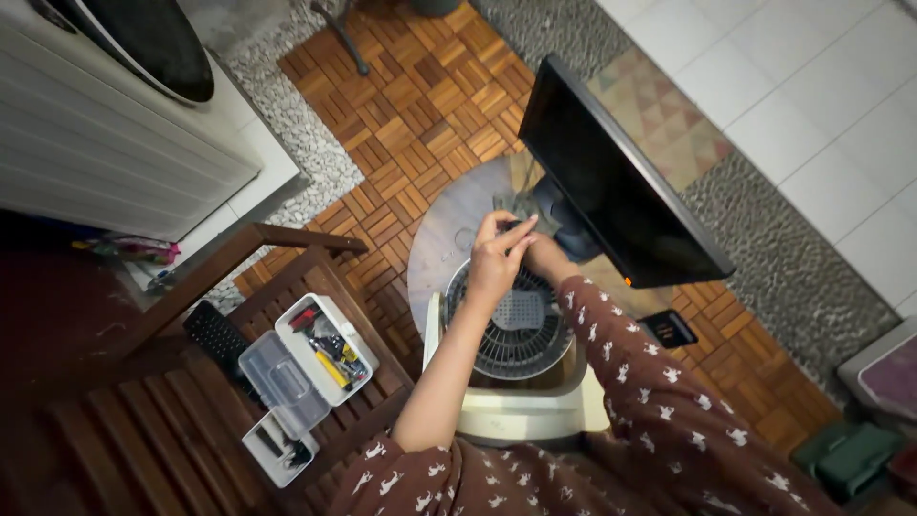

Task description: The person assembles a small fan by placing the front grille onto the base, aligning it, and securing it with screws using a screwdriver. The person repeatedly tightens and adjusts the screws to ensure the grille is firmly attached.

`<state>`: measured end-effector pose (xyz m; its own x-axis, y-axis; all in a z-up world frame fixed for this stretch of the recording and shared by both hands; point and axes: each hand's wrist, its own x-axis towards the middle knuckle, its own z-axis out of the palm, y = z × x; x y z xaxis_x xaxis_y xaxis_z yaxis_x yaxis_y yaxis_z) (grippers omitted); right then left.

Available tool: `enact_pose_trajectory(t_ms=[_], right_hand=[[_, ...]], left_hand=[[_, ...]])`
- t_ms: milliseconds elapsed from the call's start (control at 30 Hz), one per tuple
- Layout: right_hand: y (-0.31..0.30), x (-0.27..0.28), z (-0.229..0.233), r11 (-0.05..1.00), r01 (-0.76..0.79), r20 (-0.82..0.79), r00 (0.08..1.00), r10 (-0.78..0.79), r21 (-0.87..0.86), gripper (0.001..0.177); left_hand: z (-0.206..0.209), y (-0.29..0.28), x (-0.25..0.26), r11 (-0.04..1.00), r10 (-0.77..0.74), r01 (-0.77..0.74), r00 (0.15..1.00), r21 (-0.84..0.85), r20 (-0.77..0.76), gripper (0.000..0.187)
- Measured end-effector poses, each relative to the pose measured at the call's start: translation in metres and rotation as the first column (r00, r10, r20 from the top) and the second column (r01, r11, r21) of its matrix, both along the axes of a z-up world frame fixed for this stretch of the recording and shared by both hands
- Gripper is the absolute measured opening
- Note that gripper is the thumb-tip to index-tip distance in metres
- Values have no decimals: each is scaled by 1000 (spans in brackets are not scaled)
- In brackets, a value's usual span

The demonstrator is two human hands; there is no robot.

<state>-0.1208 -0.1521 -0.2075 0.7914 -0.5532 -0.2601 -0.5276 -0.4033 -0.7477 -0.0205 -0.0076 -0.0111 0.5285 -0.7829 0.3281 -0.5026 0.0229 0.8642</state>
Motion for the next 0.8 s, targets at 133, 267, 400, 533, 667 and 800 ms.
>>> enact_pose_trajectory(t_ms=[133,267,400,533,667,800], right_hand=[[-8,-1,-18,983,-140,-77,988,131,-117,26],[-15,-2,-22,932,-196,128,961,244,-305,42],[-14,-4,-20,977,-126,-82,990,114,-170,34],[-14,0,-17,955,-185,-179,973,145,-231,31],[-14,7,-16,883,-278,-134,960,245,-379,34],[-13,-1,-11,979,-126,-296,952,74,-161,29]], left_hand=[[-3,-5,-6,988,-49,55,998,-147,47,45],[3,-7,-10,995,71,-60,988,-80,141,45],[-9,-6,-5,1000,2,-1,999,-19,53,45],[-11,-3,2,988,-87,94,994,-119,63,52],[-15,-6,4,999,-43,44,996,-14,82,42],[-18,-4,5,992,-127,128,991,13,-39,48]])
